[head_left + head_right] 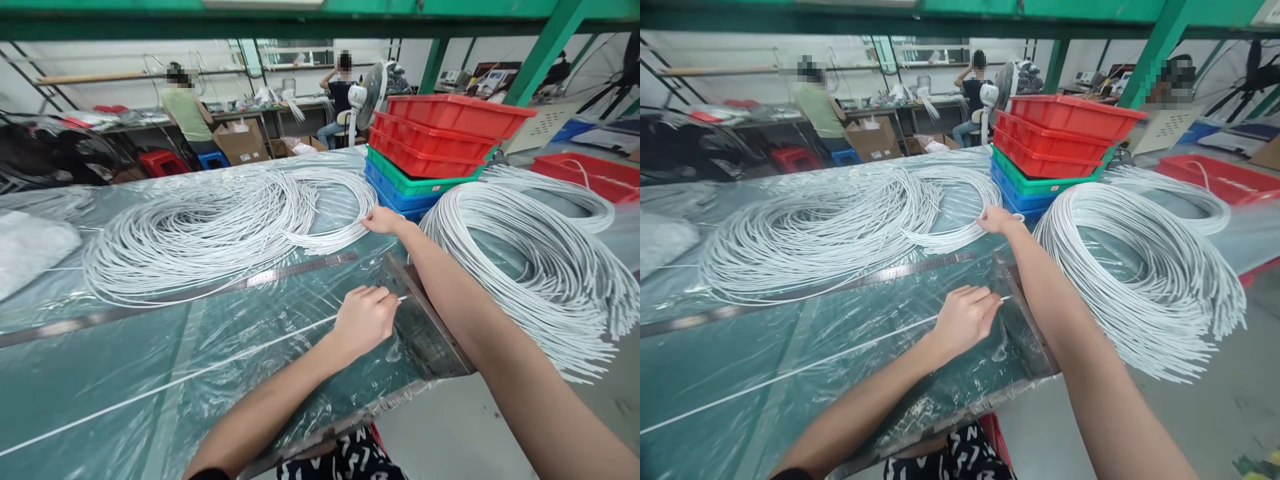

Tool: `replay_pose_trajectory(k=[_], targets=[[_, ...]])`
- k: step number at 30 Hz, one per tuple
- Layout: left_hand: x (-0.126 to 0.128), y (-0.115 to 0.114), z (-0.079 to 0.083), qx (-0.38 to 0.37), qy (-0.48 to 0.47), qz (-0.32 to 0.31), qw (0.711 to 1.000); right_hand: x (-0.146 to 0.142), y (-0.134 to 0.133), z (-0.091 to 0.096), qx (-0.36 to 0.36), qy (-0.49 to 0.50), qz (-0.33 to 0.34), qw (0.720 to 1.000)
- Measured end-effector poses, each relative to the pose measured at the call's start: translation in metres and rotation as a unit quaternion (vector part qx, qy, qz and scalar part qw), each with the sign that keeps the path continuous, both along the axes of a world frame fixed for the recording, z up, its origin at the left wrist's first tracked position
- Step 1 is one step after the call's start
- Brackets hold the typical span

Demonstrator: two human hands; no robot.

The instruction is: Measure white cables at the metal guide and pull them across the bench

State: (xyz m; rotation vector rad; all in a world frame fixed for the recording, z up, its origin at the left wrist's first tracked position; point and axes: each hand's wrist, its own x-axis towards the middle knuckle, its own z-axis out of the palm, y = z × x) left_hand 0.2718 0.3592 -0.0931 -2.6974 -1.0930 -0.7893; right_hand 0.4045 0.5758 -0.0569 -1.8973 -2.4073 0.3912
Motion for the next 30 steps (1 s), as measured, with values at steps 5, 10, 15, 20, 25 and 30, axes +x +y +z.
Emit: replay_pose_trajectory(k=[5,10,15,20,25,30], targets=[[-0.0013,-0.0005,-0.0014,0.016,-0.008,0.005,1.000,-0.0018,0.0029,-0.0074,0.019,-0.007,0.014,1.000],[-0.0019,-0.0013,-0.0036,0.031,-0.018,0.011,0.999,-0.0044,0.0016,-0.0090,0.010,-0.005,0.019,1.000],[-0.0023,-0.0028,-0.0048,0.033,-0.025,0.013,0.999,-0.0059,0.0023,-0.0097,0.014,0.004,0.017,1.000],[-0.0022,-0.0033,-0.0035,0.035,-0.025,0.015,0.999,-0.0064,0.0010,-0.0078,0.011,0.003,0.022,1.000],[-0.0021,-0.0019,-0.0025,0.030,-0.018,0.012,0.999,-0.0057,0.0010,-0.0084,0.011,0.000,0.017,1.000],[-0.0017,-0.0008,-0.0021,0.018,-0.009,0.007,1.000,-0.0027,0.0038,-0.0097,0.010,-0.003,0.014,1.000]])
